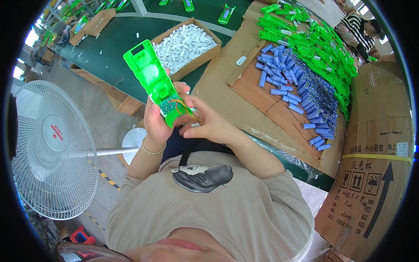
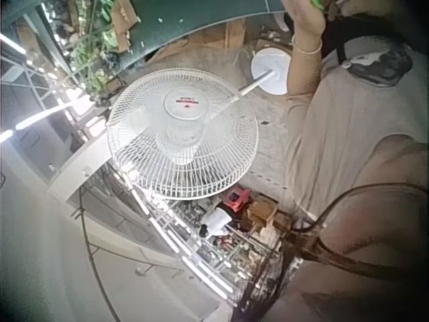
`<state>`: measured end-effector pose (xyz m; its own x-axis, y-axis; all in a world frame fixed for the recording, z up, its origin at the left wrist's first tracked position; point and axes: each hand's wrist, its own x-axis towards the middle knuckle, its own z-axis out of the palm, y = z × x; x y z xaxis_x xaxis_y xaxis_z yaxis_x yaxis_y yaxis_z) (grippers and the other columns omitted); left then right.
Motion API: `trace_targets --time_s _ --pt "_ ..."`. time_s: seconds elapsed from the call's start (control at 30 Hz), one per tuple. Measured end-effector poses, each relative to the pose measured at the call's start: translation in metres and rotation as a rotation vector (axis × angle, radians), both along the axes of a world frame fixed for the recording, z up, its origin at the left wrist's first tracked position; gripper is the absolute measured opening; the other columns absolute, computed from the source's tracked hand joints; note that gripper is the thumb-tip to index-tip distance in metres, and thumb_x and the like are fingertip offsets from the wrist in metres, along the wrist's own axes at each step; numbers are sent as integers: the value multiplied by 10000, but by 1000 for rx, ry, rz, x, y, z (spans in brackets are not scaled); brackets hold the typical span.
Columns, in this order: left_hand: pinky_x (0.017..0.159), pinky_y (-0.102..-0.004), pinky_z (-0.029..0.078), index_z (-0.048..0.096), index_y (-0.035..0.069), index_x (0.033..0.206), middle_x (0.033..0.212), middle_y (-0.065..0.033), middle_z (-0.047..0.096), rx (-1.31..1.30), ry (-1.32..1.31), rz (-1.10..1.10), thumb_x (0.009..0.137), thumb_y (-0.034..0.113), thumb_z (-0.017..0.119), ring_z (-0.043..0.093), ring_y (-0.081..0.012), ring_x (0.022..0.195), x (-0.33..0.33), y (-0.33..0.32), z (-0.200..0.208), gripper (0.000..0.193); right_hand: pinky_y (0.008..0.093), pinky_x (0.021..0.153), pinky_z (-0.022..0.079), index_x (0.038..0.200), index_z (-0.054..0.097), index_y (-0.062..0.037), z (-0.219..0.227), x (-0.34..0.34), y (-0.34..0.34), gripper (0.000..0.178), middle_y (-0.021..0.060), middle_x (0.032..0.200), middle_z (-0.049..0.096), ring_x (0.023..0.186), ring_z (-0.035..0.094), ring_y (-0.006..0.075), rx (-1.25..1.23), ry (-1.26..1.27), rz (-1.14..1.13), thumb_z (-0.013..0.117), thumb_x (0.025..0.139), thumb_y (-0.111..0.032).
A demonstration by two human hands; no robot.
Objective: The person assembles green plastic handheld electronic devices by hand, inserting lithium batteries, internal wiring, and white plastic parts into green plastic casings.
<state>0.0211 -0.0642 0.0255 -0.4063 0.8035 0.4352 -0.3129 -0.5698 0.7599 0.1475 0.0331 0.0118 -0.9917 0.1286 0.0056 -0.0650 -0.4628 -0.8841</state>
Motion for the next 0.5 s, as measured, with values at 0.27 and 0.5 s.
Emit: trace_targets --time_s 0.27,0.5 --pt "798 -331 484 338 -37 1281 1140 -187 534 -64 364 297 930 252 392 567 -194 908 -21 -6 -6 458 253 597 451 1035 649 -15 13 40 9 248 75 796 645 637 588 118 375 -396 -182 685 819 -131" --pt "814 -300 453 376 -41 1298 1097 -136 562 -186 349 202 912 186 427 552 -172 907 -20 -6 -8 451 232 577 410 1025 642 20 35 59 42 298 45 822 638 678 540 91 870 -159 -438 710 786 -146"
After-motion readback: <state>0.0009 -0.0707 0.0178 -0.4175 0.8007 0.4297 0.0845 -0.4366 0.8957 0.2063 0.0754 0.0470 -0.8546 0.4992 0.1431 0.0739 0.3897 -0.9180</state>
